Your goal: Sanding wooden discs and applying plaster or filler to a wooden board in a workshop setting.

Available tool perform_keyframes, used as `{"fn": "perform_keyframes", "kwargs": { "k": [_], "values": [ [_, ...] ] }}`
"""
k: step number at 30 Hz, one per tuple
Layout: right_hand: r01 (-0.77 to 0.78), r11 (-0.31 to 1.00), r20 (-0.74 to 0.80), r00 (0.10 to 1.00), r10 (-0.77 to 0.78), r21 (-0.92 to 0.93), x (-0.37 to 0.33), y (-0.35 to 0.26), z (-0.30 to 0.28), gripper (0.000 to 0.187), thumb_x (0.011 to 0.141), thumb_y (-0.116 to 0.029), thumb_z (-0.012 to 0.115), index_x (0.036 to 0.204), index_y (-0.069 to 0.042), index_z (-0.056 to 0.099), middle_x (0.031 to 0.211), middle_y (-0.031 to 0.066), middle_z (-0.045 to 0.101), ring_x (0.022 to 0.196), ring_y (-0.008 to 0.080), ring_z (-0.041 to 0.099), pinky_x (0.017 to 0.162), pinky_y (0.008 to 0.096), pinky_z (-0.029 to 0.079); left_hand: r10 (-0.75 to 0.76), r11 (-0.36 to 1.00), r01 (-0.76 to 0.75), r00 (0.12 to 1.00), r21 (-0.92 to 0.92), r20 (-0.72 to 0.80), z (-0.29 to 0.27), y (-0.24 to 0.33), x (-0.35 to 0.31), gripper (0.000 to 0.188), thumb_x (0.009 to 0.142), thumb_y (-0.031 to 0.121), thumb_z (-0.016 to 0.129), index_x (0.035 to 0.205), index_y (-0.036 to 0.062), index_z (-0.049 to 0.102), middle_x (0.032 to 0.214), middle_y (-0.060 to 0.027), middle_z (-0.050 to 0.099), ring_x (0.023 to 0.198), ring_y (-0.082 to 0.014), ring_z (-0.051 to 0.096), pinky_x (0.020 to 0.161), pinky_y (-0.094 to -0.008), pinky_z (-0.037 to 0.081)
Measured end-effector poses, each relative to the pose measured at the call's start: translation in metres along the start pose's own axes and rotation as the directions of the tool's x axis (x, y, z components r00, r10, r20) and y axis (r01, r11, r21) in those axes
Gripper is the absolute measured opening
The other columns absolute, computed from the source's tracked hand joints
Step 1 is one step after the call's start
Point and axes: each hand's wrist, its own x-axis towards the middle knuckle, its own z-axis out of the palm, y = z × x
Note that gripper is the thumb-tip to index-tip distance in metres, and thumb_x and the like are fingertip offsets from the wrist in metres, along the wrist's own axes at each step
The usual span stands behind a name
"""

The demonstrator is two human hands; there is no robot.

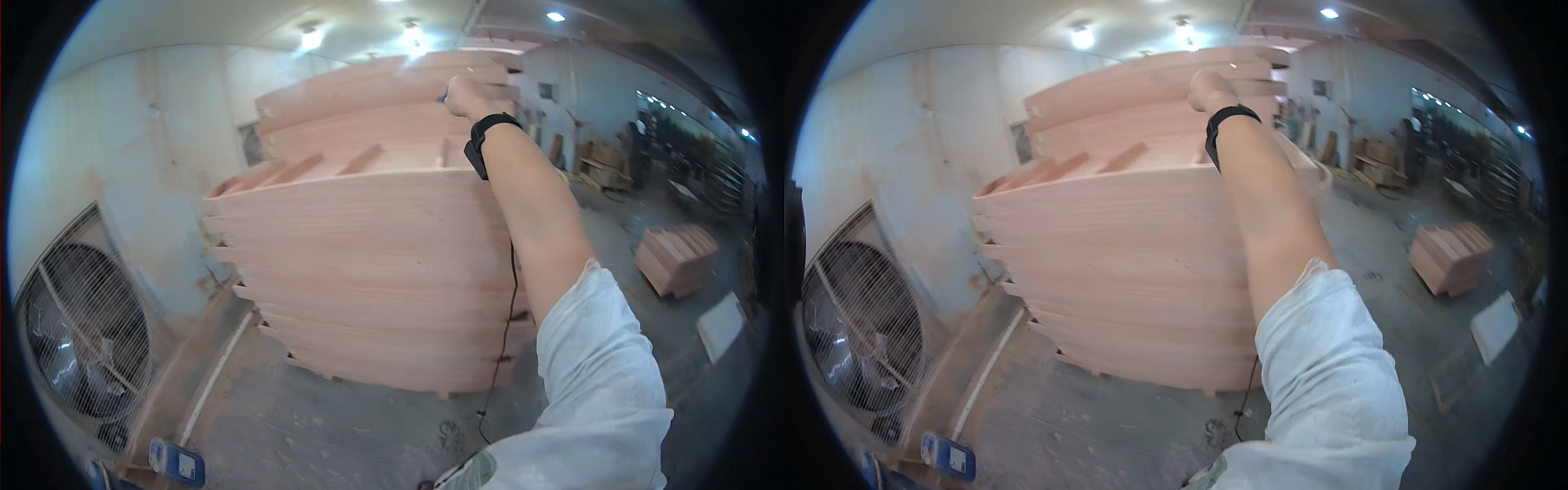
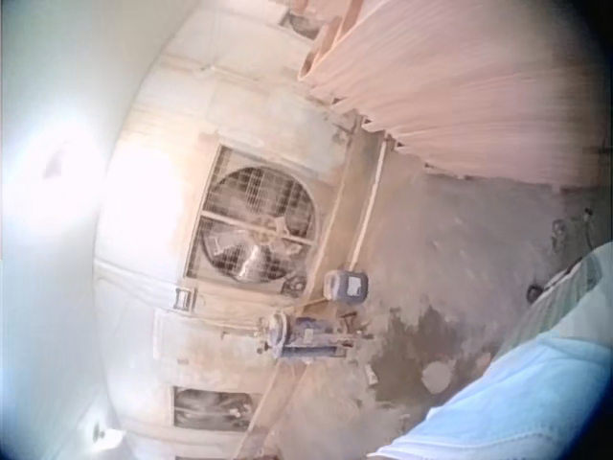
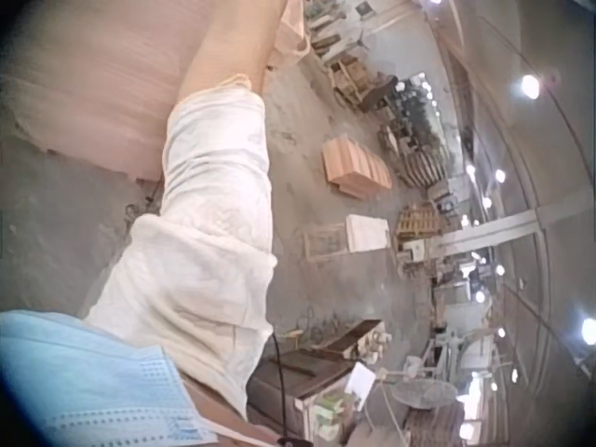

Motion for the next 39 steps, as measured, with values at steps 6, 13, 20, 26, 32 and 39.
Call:
{"fn": "perform_keyframes", "kwargs": {
  "k": [6, 13, 20, 26, 32, 39],
  "values": [
    [-0.307, 0.881, 0.354, 0.918, 0.176, 0.359, -0.102, 0.158, -0.027, 0.029, 0.083, -0.004, 0.056, 0.101, -0.008, 0.077, 0.069, 0.0079, 0.063, 0.059, 0.0175, 0.055, 0.051, 0.0342, 0.046, -0.113, 0.993, 0.115, 0.967, 0.005, 0.230, -0.047, 0.009, 0.015, 0.036, 0.094, 0.030, 0.052, 0.114, 0.0026, 0.066, 0.093, -0.0171, 0.070, 0.092, -0.0330, 0.065, 0.081, -0.0466, 0.049],
    [-0.245, 0.966, 0.232, 0.938, 0.258, -0.085, -0.237, 0.365, -0.052, 0.027, 0.080, -0.012, 0.059, 0.101, -0.010, 0.076, 0.102, 0.0188, 0.071, 0.096, 0.0382, 0.067, 0.084, 0.0452, 0.053, -0.251, 0.968, 0.242, 0.893, 0.070, 0.374, -0.047, 0.075, 0.031, 0.038, 0.096, 0.031, 0.049, 0.113, 0.0027, 0.066, 0.092, -0.0155, 0.071, 0.091, -0.0305, 0.066, 0.082, -0.0447, 0.050],
    [-0.290, 0.935, 0.237, 0.941, 0.240, 0.205, -0.364, 0.415, -0.115, 0.025, 0.081, -0.016, 0.060, 0.098, -0.007, 0.075, 0.105, 0.0212, 0.070, 0.098, 0.0393, 0.067, 0.086, 0.0470, 0.053, 0.094, 0.962, -0.194, 0.896, 0.193, 0.434, 0.040, 0.198, -0.057, 0.034, 0.096, 0.030, 0.050, 0.113, 0.0072, 0.068, 0.092, -0.0152, 0.073, 0.089, -0.0295, 0.068, 0.077, -0.0431, 0.051],
    [-0.134, 0.979, 0.683, 0.731, -0.007, 0.154, -0.529, 0.439, -0.066, 0.029, 0.079, -0.008, 0.057, 0.103, -0.009, 0.074, 0.103, 0.0193, 0.070, 0.097, 0.0392, 0.066, 0.084, 0.0465, 0.053, -0.129, 0.987, 0.034, 0.743, 0.155, 0.657, 0.125, 0.292, -0.184, 0.041, 0.088, 0.028, 0.070, 0.114, -0.0038, 0.067, 0.094, -0.0135, 0.072, 0.081, -0.0202, 0.070, 0.074, -0.0324, 0.055],
    [-0.560, 0.828, 0.719, 0.564, 0.406, -0.029, -0.675, 0.498, -0.044, 0.020, 0.080, -0.006, 0.059, 0.092, 0.002, 0.073, 0.101, 0.0255, 0.069, 0.097, 0.0429, 0.066, 0.086, 0.0485, 0.053, -0.183, 0.977, 0.066, 0.754, 0.204, 0.631, 0.143, 0.315, -0.211, 0.031, 0.092, 0.024, 0.062, 0.108, -0.0025, 0.065, 0.080, -0.0120, 0.071, 0.070, -0.0192, 0.069, 0.062, -0.0314, 0.054],
    [-0.622, 0.781, 0.743, 0.544, 0.390, 0.046, -0.648, 0.548, -0.015, 0.023, 0.083, -0.007, 0.059, 0.100, 0.000, 0.073, 0.108, 0.0260, 0.068, 0.104, 0.0416, 0.065, 0.087, 0.0478, 0.054, 0.038, 0.529, -0.731, 0.528, 0.431, 0.849, 0.176, 0.272, -0.136, 0.025, 0.092, 0.022, 0.060, 0.098, -0.0004, 0.068, 0.082, -0.0115, 0.071, 0.072, -0.0224, 0.070, 0.065, -0.0377, 0.055]
  ]
}}
